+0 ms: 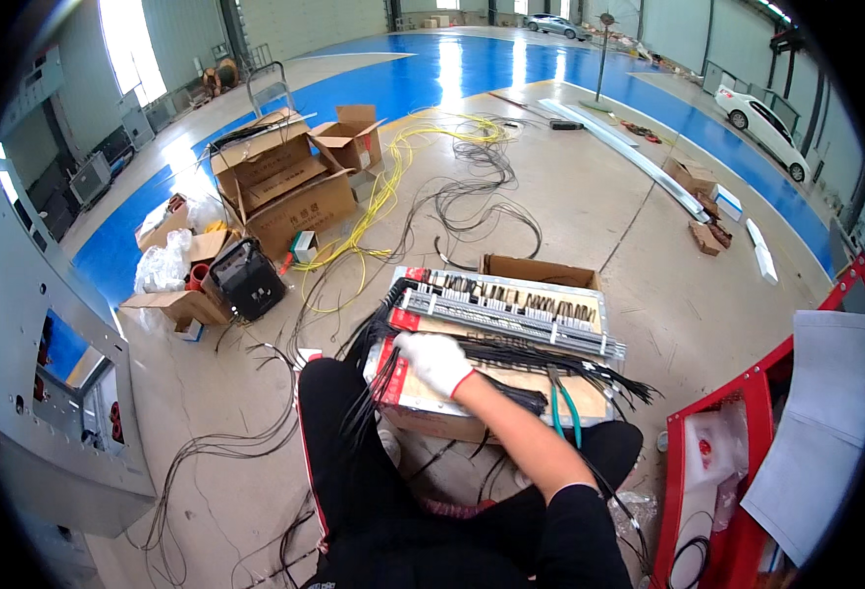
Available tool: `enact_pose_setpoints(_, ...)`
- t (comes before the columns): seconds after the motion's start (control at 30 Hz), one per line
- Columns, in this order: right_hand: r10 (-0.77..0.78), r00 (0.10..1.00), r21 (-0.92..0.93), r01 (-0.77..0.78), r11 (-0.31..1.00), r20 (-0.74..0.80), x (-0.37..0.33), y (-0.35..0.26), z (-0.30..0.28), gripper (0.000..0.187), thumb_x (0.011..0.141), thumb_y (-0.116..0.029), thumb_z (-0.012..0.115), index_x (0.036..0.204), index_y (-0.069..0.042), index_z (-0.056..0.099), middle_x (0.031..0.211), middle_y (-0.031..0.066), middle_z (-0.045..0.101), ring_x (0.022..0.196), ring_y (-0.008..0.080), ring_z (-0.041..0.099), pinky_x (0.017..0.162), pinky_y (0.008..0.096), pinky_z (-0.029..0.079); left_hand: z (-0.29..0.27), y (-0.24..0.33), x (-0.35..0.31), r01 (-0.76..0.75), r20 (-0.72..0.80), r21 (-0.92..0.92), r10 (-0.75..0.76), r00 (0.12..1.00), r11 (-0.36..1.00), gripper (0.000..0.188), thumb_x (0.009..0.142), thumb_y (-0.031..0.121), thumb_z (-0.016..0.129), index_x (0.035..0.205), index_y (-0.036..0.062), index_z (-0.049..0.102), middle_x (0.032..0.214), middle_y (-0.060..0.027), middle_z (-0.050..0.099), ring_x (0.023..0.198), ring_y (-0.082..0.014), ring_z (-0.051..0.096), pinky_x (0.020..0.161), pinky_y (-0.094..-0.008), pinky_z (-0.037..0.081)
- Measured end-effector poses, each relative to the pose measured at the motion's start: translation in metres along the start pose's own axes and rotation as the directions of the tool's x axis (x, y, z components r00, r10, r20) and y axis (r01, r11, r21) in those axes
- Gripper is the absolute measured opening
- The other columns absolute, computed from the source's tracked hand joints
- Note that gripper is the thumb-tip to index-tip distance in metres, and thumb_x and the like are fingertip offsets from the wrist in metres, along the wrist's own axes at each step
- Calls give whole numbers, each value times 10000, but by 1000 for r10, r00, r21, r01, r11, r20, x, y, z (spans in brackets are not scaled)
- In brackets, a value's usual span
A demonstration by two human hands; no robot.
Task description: The person sits on the floor and organizes a bundle of black wires. They pick up individual wires, straighten them, and place them into a neat pile on a cardboard box. The person uses a pair of pliers to cut a wire tie and continues bundling the wires.
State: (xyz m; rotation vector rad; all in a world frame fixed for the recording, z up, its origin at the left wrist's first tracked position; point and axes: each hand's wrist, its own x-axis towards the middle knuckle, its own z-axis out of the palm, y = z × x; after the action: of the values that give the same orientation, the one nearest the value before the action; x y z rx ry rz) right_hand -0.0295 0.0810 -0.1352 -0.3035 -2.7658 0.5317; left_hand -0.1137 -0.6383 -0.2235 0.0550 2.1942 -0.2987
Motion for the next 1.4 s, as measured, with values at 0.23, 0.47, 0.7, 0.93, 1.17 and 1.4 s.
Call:
enact_pose_setpoints(0.23,-60,998,-129,55,990,-34,29,-7,70,190,942,-213,504,1089,-170,616,762,87,617,737,301,674,588,442,544,-12,68,32,-304,112,387,283,953,871,352,816,194,728,1141,66,687,956,-188,721,775,-295,708,693,-428,560)
enact_pose_setpoints(0.47,-59,984,-120,39,992,-168,28,10,69,115,920,-216,532,948,-126,597,714,85,613,691,278,672,544,422,533,-306,351,-108,-919,-777,74,601,190,387,259,928,193,594,1098,24,692,1039,-176,713,947,-328,694,841,-376,532)
enact_pose_setpoints(0.7,63,992,-34,-67,997,-107,39,12,80,128,896,-241,588,904,-114,608,786,108,645,755,313,680,615,447,552,-221,544,-32,-680,-555,478,791,258,556,534,903,393,622,1280,35,501,1000,-204,645,902,-382,683,758,-491,550)
enact_pose_setpoints(0.93,105,967,-63,-123,990,-233,33,9,85,125,872,-231,609,918,-115,605,814,59,635,792,270,667,641,416,539,-205,575,-2,-585,-783,470,618,69,661,244,893,294,632,952,73,547,924,-132,612,842,-334,649,699,-462,541)
enact_pose_setpoints(1.17,-232,862,-443,10,896,-450,27,13,71,509,852,-189,542,1342,-53,542,1075,92,573,1000,239,571,902,411,470,-211,578,-3,-756,-872,326,490,-9,568,203,808,201,707,849,38,595,1011,-188,569,980,-378,562,796,-485,491)
enact_pose_setpoints(1.4,62,974,-422,-151,894,-217,43,31,87,150,847,-194,556,925,-70,590,863,102,606,816,247,619,652,368,529,-239,594,39,-871,-899,-31,366,239,491,773,747,265,761,1407,47,424,1175,-255,630,1039,-404,641,900,-430,496)
